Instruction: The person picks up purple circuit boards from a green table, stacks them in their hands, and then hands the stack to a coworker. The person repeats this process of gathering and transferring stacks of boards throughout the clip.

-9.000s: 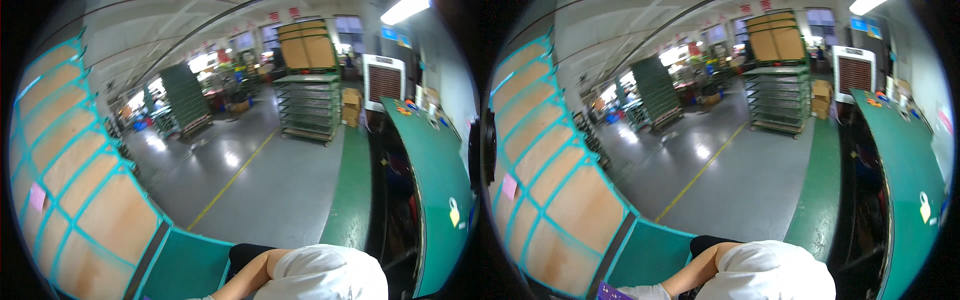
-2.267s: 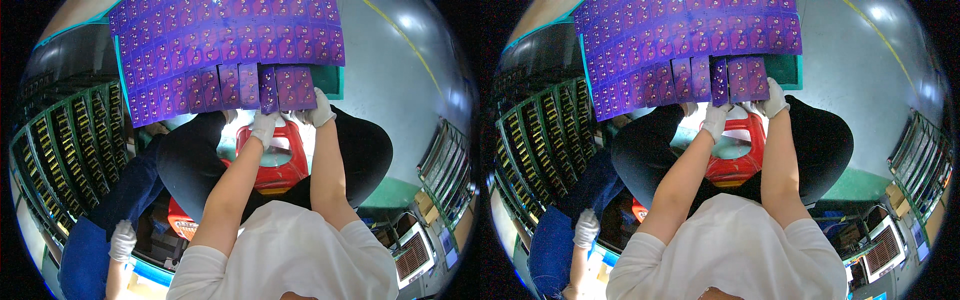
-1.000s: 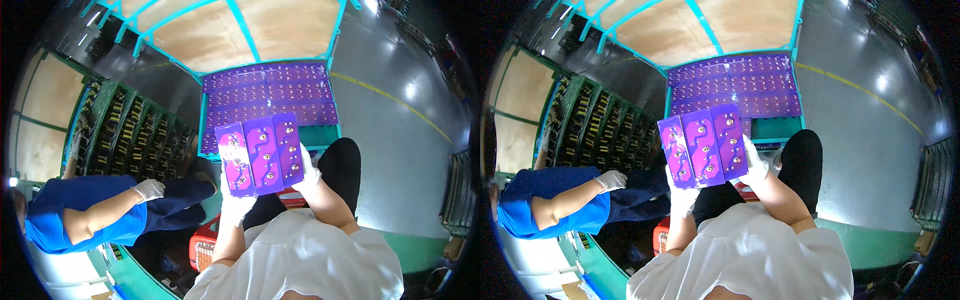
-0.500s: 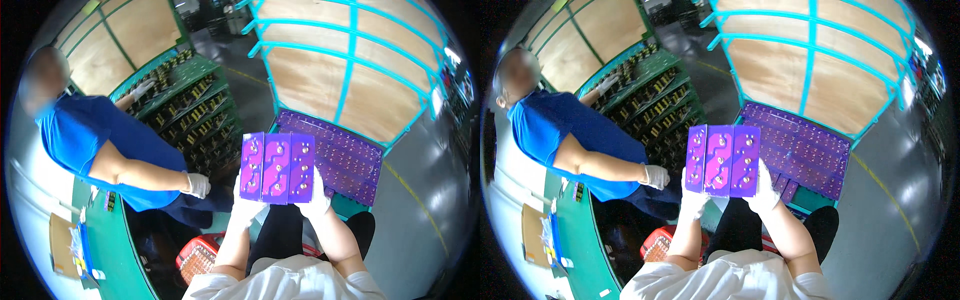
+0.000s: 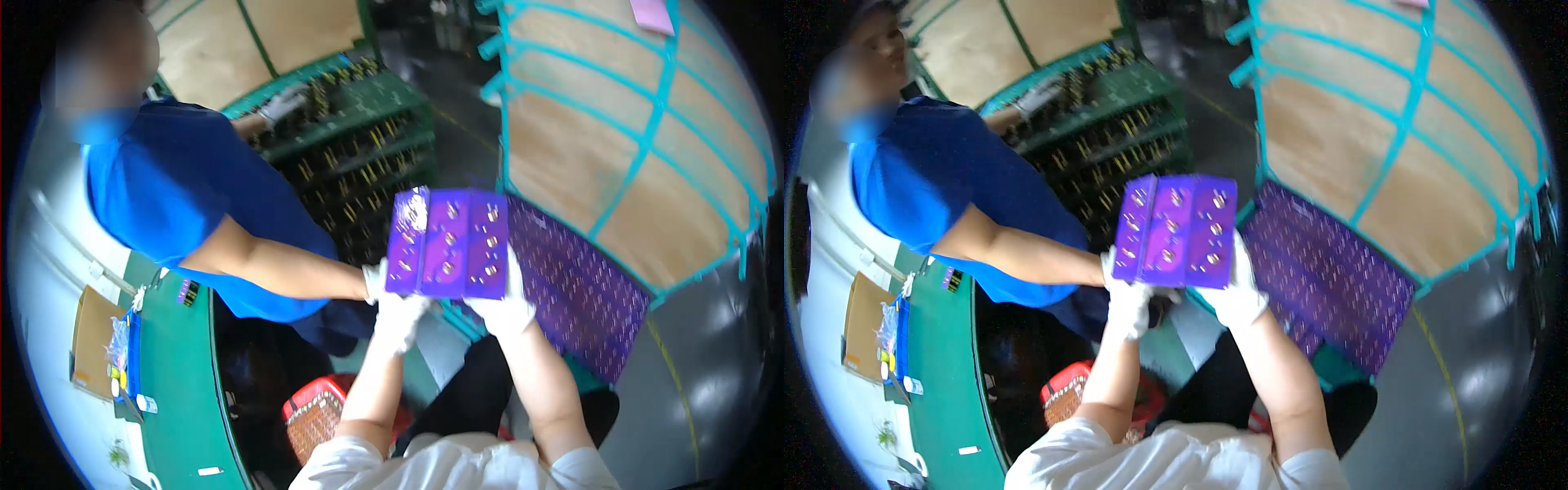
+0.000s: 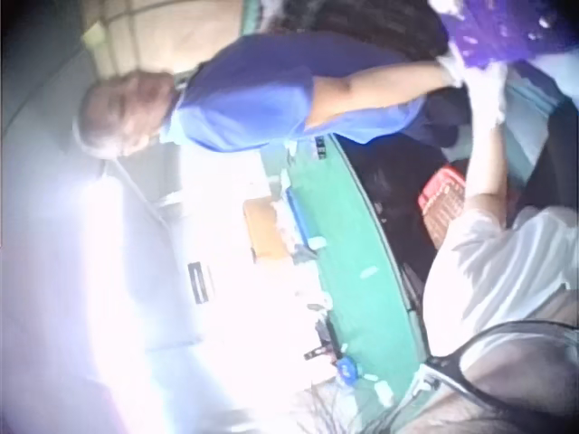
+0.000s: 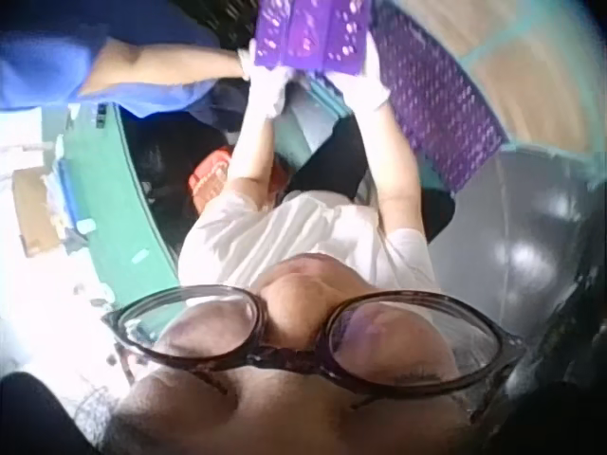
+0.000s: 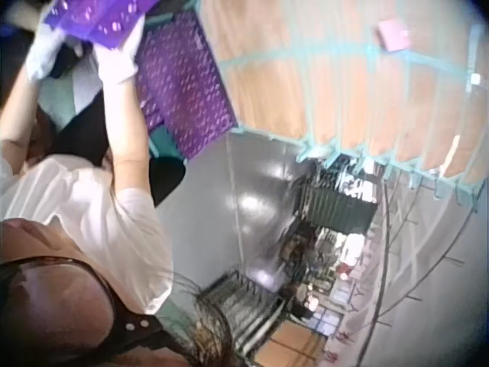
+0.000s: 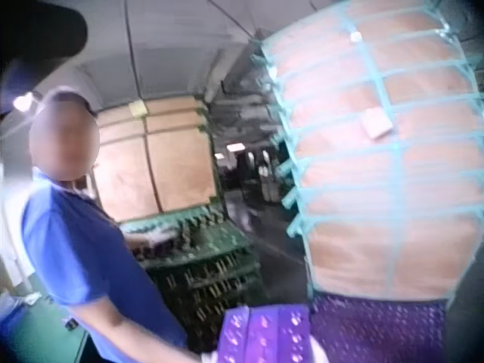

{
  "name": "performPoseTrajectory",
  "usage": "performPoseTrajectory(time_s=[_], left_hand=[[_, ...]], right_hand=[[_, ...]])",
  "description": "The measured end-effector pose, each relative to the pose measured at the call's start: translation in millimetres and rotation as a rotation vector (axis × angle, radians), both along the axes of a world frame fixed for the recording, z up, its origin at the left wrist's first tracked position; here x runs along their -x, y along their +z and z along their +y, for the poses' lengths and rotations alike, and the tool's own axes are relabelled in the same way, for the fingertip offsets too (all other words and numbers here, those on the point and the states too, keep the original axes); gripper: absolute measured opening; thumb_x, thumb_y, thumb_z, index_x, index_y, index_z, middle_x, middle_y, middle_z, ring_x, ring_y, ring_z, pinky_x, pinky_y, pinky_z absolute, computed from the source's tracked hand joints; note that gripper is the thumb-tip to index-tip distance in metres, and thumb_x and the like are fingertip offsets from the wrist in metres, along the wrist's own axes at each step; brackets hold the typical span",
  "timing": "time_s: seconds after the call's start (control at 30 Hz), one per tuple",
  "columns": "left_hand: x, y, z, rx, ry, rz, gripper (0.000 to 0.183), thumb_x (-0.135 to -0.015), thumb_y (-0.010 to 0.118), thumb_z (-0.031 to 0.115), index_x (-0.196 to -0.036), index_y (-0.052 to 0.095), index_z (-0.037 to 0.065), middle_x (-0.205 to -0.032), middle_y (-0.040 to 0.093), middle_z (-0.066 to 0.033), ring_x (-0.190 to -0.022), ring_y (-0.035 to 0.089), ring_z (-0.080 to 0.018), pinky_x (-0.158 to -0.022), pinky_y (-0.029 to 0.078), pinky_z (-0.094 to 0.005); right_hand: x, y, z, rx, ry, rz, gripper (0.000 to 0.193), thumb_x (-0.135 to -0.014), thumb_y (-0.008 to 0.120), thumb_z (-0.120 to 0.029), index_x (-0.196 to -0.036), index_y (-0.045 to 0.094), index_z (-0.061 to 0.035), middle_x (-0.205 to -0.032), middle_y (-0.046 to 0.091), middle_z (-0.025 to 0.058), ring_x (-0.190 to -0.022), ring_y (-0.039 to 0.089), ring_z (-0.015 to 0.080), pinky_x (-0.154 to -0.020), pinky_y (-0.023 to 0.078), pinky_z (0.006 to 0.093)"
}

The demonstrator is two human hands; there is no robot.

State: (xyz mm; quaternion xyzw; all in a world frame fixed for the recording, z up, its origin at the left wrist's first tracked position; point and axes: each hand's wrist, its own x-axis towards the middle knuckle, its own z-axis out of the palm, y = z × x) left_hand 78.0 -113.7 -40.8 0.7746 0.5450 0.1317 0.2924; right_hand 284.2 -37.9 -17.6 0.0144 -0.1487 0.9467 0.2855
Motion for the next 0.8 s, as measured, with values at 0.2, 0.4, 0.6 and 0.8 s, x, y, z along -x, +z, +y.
performPoseTrajectory(time_s=[0.2,0.4,0.6,0.8], left_hand=[[-84.1,37.7,-44.3,-0.673,0.916,-0.964,0.038,-0.082,0.070,0.009,-0.116,0.054,0.003,-0.106,0.061,-0.0028,-0.098,0.055,-0.0110,-0.089,0.044,-0.0287],[-68.7,26.0,-46.7,-0.677,1.103,-0.942,0.034,-0.085,0.067,0.013,-0.115,0.054,0.006,-0.104,0.061,-0.0022,-0.090,0.057,-0.0099,-0.070,0.050,-0.0250],[-41.8,37.8,-47.1,-0.714,1.267,-1.034,0.031,-0.088,0.061,0.017,-0.116,0.051,0.007,-0.103,0.058,-0.0031,-0.087,0.055,-0.0122,-0.063,0.053,-0.0285],[-41.9,46.4,-32.4,-0.923,1.158,-0.763,0.037,-0.091,0.055,0.029,-0.119,0.050,0.005,-0.108,0.055,-0.0065,-0.095,0.047,-0.0155,-0.081,0.042,-0.0315]], right_hand=[[38.8,-7.9,20.5,-1.710,-0.385,-0.654,0.053,-0.082,0.059,-0.037,-0.127,0.047,-0.0115,-0.127,0.054,0.0090,-0.117,0.051,0.0226,-0.102,0.039,0.0386],[76.2,-27.0,42.0,-0.283,0.113,-0.143,0.042,-0.086,0.055,-0.043,-0.120,0.055,-0.0170,-0.117,0.060,0.0043,-0.109,0.056,0.0226,-0.092,0.045,0.0457],[120.7,-26.3,62.9,-0.490,0.154,-0.613,0.043,-0.093,0.040,-0.053,-0.118,0.055,-0.0209,-0.110,0.061,0.0007,-0.099,0.058,0.0170,-0.069,0.050,0.0462],[130.4,9.3,52.8,-0.298,-0.481,-0.435,0.028,-0.093,0.056,-0.029,-0.103,0.057,-0.0027,-0.079,0.059,0.0027,-0.073,0.056,0.0135,-0.066,0.045,0.0309]])
